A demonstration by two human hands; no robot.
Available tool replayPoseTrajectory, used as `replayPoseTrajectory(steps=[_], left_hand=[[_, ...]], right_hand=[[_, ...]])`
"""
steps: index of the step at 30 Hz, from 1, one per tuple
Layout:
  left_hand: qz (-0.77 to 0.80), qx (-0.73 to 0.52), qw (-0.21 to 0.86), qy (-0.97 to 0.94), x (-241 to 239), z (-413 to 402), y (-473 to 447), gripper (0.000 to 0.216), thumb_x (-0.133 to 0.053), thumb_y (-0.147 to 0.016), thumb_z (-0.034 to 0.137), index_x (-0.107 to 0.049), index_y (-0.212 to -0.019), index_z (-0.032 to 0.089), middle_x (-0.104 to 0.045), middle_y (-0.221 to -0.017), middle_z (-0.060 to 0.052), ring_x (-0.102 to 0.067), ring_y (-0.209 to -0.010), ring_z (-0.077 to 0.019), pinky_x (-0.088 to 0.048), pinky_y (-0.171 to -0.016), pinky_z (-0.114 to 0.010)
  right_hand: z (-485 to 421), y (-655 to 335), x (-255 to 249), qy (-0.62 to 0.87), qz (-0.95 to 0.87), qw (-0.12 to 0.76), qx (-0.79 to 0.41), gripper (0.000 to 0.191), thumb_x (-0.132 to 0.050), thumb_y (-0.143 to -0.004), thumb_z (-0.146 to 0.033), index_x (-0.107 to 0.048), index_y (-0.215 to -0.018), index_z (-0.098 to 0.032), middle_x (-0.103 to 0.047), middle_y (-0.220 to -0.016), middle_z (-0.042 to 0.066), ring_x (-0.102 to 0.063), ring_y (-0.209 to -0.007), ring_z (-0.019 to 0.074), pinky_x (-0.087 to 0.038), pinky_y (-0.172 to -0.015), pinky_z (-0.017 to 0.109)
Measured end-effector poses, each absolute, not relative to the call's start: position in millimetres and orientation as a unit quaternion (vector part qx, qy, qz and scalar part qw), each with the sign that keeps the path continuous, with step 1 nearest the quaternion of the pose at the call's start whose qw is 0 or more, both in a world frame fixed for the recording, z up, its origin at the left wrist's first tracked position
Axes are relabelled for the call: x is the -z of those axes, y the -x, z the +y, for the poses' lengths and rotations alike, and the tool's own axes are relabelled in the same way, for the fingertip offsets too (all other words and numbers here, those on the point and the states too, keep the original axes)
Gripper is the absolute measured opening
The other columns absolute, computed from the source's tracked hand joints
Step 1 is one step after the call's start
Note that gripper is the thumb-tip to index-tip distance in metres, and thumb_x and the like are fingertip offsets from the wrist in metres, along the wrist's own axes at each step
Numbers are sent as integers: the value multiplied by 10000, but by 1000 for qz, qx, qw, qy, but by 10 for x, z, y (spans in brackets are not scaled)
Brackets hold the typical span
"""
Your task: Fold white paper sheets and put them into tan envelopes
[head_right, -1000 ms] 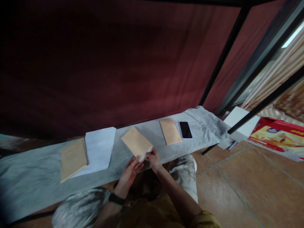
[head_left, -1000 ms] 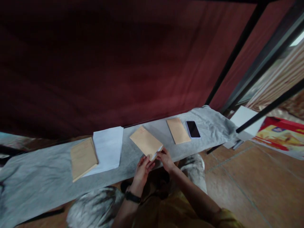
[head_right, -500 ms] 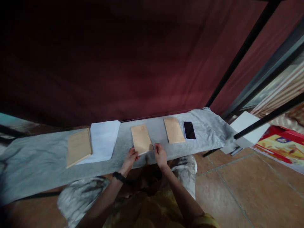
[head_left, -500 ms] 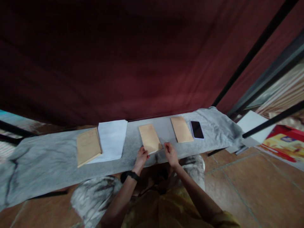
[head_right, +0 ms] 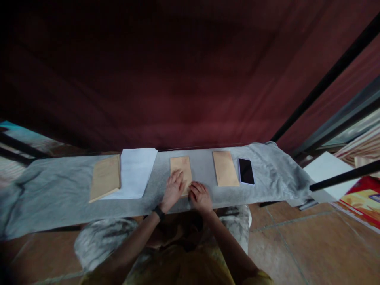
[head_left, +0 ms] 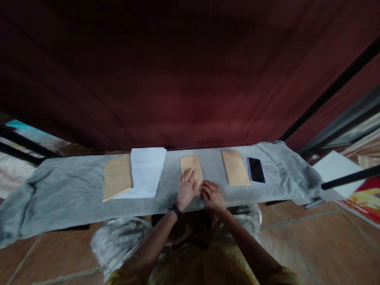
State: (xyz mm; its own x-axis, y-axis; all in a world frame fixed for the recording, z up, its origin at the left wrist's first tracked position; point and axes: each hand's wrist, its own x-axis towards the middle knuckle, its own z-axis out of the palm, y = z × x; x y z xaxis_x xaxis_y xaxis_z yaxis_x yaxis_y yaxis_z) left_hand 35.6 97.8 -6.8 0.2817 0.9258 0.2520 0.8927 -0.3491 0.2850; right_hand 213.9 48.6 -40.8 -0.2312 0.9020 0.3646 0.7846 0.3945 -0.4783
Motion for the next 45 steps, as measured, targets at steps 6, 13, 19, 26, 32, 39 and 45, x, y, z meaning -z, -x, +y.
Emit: replayPoseTrajectory(steps=[6,13,19,26,32,39,45], left_hand=[[521,-135,63,-840,215,1833,-517,578,-356,-983,404,-366,-1498,142,-363,-1579,-125,-257,-1485,-269,-163,-1222,-485],[476,-145,108,-861,369,2090,-494,602,-380,-973,427,-338,-1519,178,-338,-1594,-103,-235,-1497,-234,-116,-1239,-446],[438,-142,131,-878,392,1903,-470,567,-370,-974,361,-371,-1500,148,-341,-1592,-102,-244,-1494,-219,-131,-1240,-407],[412,-129,147,-890,366,1591,-440,556,-361,-985,344,-372,-1494,121,-324,-1595,-119,-237,-1495,-200,-125,-1241,-399],[393,-142,173,-892,373,1287,-377,516,-321,-1009,338,-385,-1492,169,-337,-1591,-91,-230,-1496,-177,-151,-1238,-394],[393,-162,192,-884,329,846,-276,524,-412,-989,344,-396,-1490,191,-390,-1565,-83,-294,-1473,-173,-165,-1240,-379],[439,-204,220,-847,226,469,-90,398,-510,-960,278,-565,-1354,255,-550,-1451,-60,-456,-1382,-185,-298,-1199,-397]], right_hand=[[477,-2141,338,530,-787,298,-108,319,-506,-962,-249,-632,-1255,-261,-625,-1326,74,-530,-1268,233,-390,-1096,438],[474,-2084,296,548,-781,275,-122,346,-509,-952,-235,-613,-1276,-299,-597,-1360,62,-505,-1282,255,-361,-1105,462],[470,-2072,307,550,-780,272,-126,335,-516,-942,-245,-614,-1260,-285,-598,-1328,68,-504,-1256,252,-347,-1104,447],[454,-2068,338,554,-780,268,-112,307,-509,-926,-219,-603,-1216,-250,-600,-1301,76,-504,-1222,248,-331,-1104,439],[457,-2097,392,548,-774,297,-108,323,-434,-928,-171,-587,-1207,-225,-631,-1257,82,-538,-1189,225,-355,-1080,410],[454,-2102,469,568,-762,293,-107,328,-431,-919,-161,-604,-1189,-231,-661,-1214,83,-557,-1172,231,-365,-1079,410],[433,-2105,477,574,-754,302,-108,324,-435,-914,-151,-613,-1175,-221,-653,-1259,78,-557,-1183,232,-375,-1074,419]])
